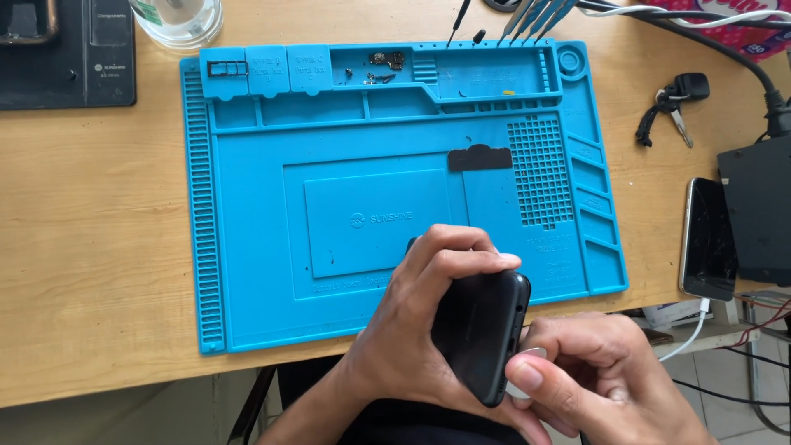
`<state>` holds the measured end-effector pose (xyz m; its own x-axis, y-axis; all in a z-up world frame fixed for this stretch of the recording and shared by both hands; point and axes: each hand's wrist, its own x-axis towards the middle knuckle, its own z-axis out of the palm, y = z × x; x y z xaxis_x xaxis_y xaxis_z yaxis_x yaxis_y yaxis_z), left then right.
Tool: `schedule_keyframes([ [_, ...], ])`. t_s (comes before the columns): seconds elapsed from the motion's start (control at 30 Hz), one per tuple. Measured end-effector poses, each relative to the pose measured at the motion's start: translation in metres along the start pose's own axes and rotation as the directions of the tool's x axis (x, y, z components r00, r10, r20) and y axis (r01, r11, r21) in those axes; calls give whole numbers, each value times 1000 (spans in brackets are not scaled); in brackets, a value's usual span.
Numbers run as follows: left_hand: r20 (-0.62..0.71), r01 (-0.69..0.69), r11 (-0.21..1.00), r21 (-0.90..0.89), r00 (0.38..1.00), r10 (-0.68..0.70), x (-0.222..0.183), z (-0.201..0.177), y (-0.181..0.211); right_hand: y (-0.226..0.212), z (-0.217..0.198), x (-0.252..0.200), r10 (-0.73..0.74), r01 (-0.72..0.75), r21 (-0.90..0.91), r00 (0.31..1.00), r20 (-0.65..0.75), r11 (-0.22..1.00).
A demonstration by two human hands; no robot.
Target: Using a plastic prying tool to carefully remove the back cover of a smartphone for repair.
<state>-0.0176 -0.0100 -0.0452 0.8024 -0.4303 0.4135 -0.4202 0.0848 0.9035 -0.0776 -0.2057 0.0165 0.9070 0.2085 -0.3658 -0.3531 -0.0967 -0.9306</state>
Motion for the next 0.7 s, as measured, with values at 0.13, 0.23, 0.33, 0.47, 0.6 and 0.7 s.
schedule_keyframes([
  [0.13, 0, 3, 1000, 19, 1000, -3, 0, 0, 1, -4, 0, 2, -73, 78, -96, 996, 60, 992],
  [0.23, 11, 4, 1000, 20, 1000, -5, 3, -3, 4, 0, -8, 1, -38, 45, -101, 996, 75, 994],
  [0.33, 30, 27, 999, 23, 999, -28, 5, -4, 7, 6, -13, 4, -18, 19, -26, 998, 53, 999],
  [0.47, 90, 13, 999, -51, 996, -8, 5, -7, 6, 1, -12, 14, -86, 103, -149, 990, 115, 983],
  [0.6, 93, 38, 999, -38, 995, -34, 12, -21, 8, -9, 4, 17, -101, 110, -99, 991, 93, 989],
  [0.7, 37, 77, 997, -31, 996, -76, 15, -25, 12, -14, 17, 18, -255, 265, -203, 964, 76, 943],
])
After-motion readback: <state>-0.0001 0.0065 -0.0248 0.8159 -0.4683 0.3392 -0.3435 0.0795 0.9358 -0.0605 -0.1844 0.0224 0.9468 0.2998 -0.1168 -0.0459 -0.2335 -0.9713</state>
